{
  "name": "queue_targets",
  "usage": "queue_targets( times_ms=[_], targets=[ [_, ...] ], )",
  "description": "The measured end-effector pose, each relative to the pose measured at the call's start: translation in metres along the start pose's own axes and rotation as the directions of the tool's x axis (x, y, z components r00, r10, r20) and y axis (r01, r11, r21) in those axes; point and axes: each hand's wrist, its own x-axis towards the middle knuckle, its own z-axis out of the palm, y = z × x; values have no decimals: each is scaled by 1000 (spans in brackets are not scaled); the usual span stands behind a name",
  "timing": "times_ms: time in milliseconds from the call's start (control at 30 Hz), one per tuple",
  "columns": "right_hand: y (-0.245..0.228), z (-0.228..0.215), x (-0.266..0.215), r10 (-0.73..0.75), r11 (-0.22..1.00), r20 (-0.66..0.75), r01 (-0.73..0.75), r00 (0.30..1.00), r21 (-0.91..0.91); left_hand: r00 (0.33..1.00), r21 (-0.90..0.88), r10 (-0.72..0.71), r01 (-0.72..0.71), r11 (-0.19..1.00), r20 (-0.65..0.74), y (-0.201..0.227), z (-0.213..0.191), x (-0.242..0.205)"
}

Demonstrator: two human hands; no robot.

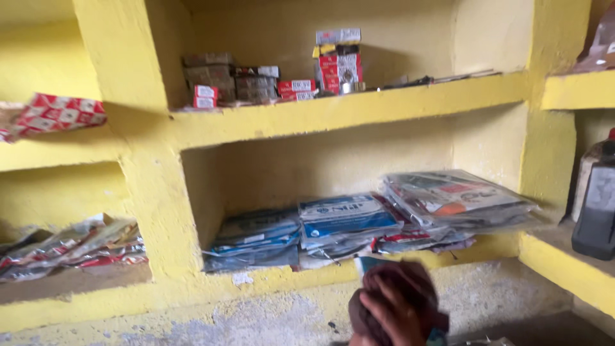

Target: The person repeatedly picks up packaged automotive parts from a pile on the floor, wipes each package with a cloth, and places them onto a yellow wall shelf. The person handles multiple different packages one at a time and stacks them on the shelf.

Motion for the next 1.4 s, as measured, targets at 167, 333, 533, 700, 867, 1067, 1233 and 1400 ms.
queue_targets(
  times_ms=[167,333,533,700,867,1067,1233,1400],
  targets=[
    [64,-34,9,252,963,-27,-248,967,102,995,-164,42,-26,986,95,20,18,-18],
    [111,-54,3,625,718,-7,-572,780,396,990,-118,141,-142,983,-17,55,32,-16],
    [36,-12,-28,3,941,-296,98,955,324,949,-370,280,-314,874,-145,113,62,-29],
    [24,-36,-27,-49,998,-91,44,995,-54,970,-463,207,-242,853,-127,147,82,-65],
    [80,-46,-50,810,303,133,-602,571,739,990,-393,36,-87,916,-136,190,87,-96],
    [109,-80,-100,454,342,49,-224,890,913,969,-236,125,-174,956,-211,178,56,-73],
    [109,-122,-24,703,248,380,-708,601,661,829,475,468,-293,829,-305,150,38,-34],
    [26,-89,-15,852,464,262,-886,453,23,949,150,185,-150,977,-256,136,87,-58]
  ],
)
